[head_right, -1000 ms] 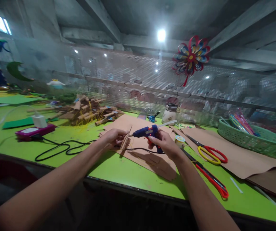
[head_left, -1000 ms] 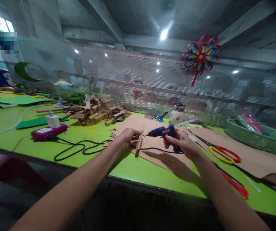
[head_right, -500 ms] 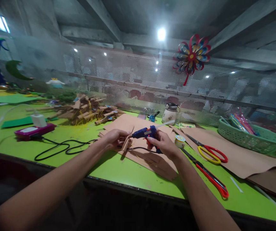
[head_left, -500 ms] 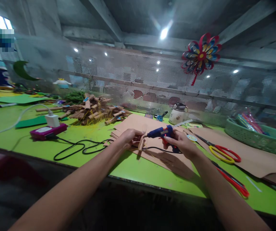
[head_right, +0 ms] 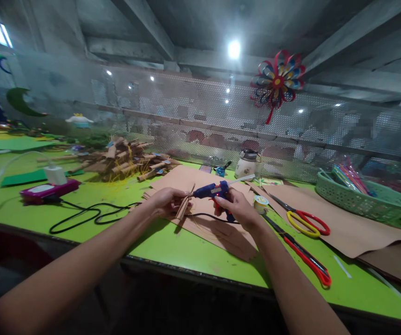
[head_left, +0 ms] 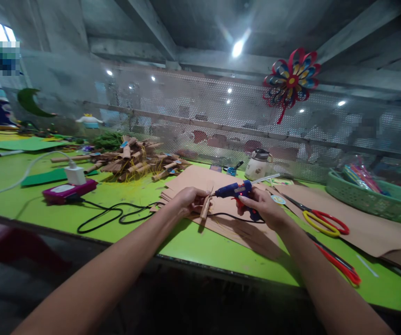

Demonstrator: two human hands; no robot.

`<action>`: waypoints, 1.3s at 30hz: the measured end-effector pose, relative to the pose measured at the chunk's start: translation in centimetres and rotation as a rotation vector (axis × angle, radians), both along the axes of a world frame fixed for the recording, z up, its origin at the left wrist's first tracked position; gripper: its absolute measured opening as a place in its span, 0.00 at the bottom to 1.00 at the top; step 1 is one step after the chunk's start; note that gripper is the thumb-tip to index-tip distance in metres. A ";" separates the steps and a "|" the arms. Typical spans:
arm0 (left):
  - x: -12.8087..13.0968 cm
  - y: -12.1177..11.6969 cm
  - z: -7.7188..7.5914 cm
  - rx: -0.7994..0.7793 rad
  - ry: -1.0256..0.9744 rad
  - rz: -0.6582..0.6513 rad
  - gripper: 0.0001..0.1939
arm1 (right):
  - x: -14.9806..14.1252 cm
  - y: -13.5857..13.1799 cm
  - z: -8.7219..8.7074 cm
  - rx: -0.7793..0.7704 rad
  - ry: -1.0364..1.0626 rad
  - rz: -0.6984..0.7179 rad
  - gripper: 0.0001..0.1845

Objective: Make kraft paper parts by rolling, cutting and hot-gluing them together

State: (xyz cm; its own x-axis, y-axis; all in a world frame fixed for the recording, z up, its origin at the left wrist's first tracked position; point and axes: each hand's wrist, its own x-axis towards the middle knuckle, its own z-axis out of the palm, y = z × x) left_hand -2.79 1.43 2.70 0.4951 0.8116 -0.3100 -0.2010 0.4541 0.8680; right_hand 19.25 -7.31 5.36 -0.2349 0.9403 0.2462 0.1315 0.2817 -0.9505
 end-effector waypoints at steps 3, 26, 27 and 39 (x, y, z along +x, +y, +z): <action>0.0 -0.1 0.1 -0.017 0.001 0.006 0.05 | -0.2 -0.2 0.1 -0.026 -0.004 0.032 0.18; 0.0 0.0 0.4 0.029 0.041 0.076 0.08 | 0.5 -0.8 0.5 -0.063 0.011 0.194 0.15; 0.0 0.0 0.4 0.031 0.043 0.079 0.08 | 0.6 -0.8 0.5 -0.058 0.039 0.182 0.14; 0.1 -0.1 0.5 0.032 0.053 0.157 0.07 | 1.3 -0.5 0.5 -0.102 0.213 0.179 0.10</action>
State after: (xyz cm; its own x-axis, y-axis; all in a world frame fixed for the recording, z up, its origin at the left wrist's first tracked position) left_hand -2.67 1.32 3.23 0.3448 0.8876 -0.3055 -0.2210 0.3930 0.8926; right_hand 20.54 -7.80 5.82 -0.3527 0.9109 0.2140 -0.1168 0.1841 -0.9759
